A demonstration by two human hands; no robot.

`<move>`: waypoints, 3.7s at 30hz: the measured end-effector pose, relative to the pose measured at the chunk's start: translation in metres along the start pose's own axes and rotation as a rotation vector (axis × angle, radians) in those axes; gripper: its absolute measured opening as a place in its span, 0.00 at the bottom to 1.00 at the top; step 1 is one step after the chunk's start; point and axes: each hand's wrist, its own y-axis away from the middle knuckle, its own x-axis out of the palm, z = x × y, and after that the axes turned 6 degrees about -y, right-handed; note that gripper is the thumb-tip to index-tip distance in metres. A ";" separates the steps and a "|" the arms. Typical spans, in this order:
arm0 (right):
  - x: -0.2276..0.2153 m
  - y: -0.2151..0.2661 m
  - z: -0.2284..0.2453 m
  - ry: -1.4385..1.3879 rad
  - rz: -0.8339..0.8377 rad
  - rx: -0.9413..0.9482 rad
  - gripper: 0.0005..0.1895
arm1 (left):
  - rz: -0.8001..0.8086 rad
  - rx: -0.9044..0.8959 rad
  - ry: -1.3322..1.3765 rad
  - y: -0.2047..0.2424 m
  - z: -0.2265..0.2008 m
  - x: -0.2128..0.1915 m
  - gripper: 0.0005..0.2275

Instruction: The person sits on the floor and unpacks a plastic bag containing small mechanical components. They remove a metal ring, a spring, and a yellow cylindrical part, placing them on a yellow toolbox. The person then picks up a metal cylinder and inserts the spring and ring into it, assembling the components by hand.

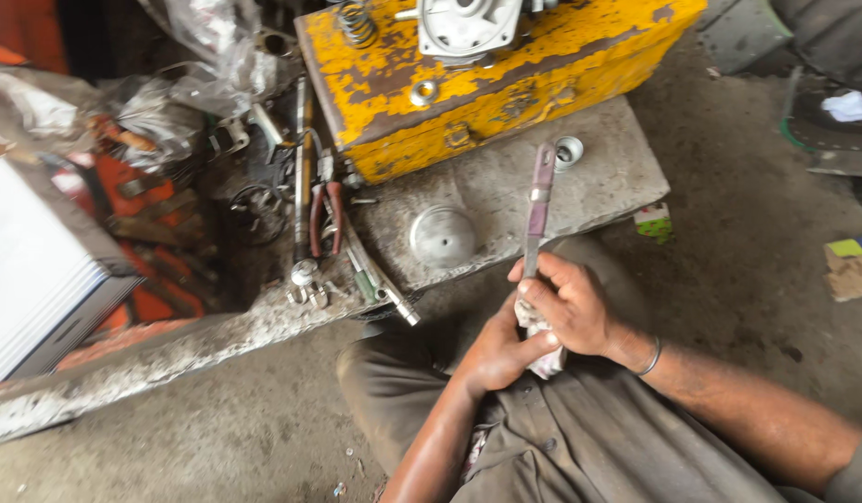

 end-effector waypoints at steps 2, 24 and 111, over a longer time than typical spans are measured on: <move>0.007 -0.001 0.003 0.043 0.008 -0.023 0.07 | -0.029 -0.057 0.072 -0.002 0.013 -0.001 0.19; -0.017 0.013 -0.040 0.347 0.113 -0.186 0.04 | -1.360 -0.172 -1.687 0.131 -0.079 -0.216 0.45; -0.046 0.026 0.010 0.545 0.198 0.211 0.27 | -0.607 0.058 0.218 0.159 0.088 -0.056 0.26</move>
